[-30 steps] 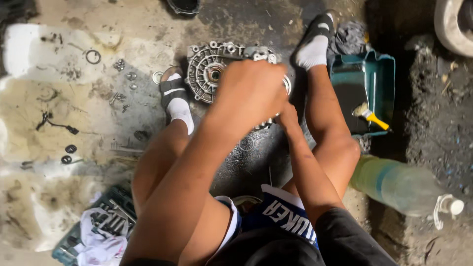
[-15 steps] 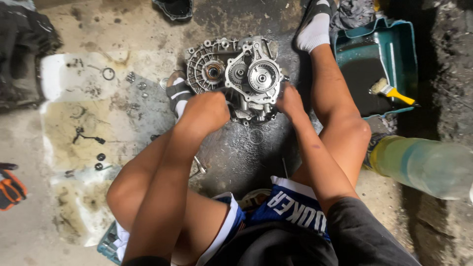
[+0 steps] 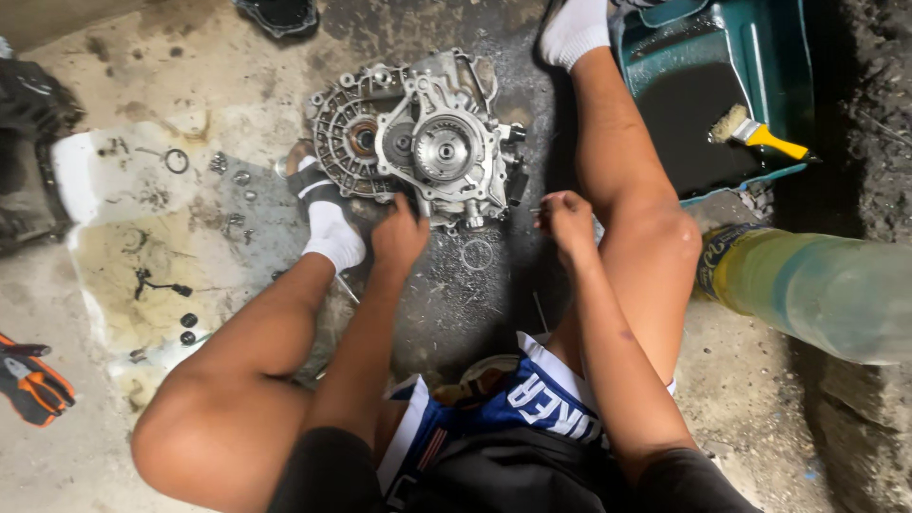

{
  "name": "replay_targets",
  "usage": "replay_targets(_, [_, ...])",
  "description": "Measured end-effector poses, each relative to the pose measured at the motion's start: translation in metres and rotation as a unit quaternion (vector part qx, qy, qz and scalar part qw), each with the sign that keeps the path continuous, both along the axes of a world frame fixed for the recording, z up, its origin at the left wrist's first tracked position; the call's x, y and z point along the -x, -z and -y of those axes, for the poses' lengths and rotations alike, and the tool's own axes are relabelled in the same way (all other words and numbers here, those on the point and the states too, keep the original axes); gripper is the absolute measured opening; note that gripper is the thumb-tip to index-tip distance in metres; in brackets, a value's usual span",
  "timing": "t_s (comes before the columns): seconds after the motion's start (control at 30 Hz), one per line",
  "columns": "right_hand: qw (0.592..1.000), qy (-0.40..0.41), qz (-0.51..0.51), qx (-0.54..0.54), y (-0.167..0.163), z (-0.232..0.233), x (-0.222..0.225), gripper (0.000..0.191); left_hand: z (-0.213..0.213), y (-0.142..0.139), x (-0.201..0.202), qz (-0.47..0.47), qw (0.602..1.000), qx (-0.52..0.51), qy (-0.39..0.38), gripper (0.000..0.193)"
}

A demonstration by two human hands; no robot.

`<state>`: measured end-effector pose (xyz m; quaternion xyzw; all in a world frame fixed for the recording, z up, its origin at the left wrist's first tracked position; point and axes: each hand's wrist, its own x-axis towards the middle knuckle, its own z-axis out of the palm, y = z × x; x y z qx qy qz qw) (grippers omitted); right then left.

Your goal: The person sits on the floor and assembles a disassembled engine casing. They place internal components into the casing, then use a ratchet wrench to tighten multiple bolts around the perimeter. The person occasionally rotates the engine to access different bolt locations.

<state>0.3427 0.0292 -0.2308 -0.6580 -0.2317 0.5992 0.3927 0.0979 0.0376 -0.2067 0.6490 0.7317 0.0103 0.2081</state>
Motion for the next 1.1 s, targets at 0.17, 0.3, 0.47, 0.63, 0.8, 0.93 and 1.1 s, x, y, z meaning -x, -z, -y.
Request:
replay_targets(0.17, [0.958,-0.187,0.214,-0.038,-0.005,0.005,0.025,0.026,-0.002,0.017,0.001,-0.034,0.994,-0.042,0.098,0.057])
replay_targets(0.3, [0.929,-0.27,0.254,0.012,-0.024,0.007,0.046,0.04,-0.003,0.025,-0.002,-0.036,0.997,-0.017,0.063,0.041])
replay_targets(0.47, [0.907,-0.293,0.299,-0.047,-0.04,0.009,0.055,0.036,-0.002,0.031,0.002,-0.042,0.996,-0.024,0.071,0.037])
replay_targets(0.63, [0.853,-0.291,0.417,-0.12,-0.034,0.009,0.063,0.037,-0.003,0.029,0.005,-0.041,0.994,-0.003,0.097,0.037])
replay_targets(0.8, [0.832,-0.22,0.472,-0.189,-0.008,0.02,0.073,0.038,-0.005,0.027,0.012,-0.04,0.991,-0.007,0.128,0.056])
replay_targets(0.93, [0.842,-0.196,0.455,-0.215,0.012,0.028,0.079,0.027,-0.001,0.033,0.016,-0.051,0.982,-0.068,0.17,0.043])
replay_targets(1.1, [0.839,-0.197,0.445,-0.243,0.028,0.031,0.081,0.025,0.0,0.04,0.024,-0.033,0.985,-0.039,0.164,0.03])
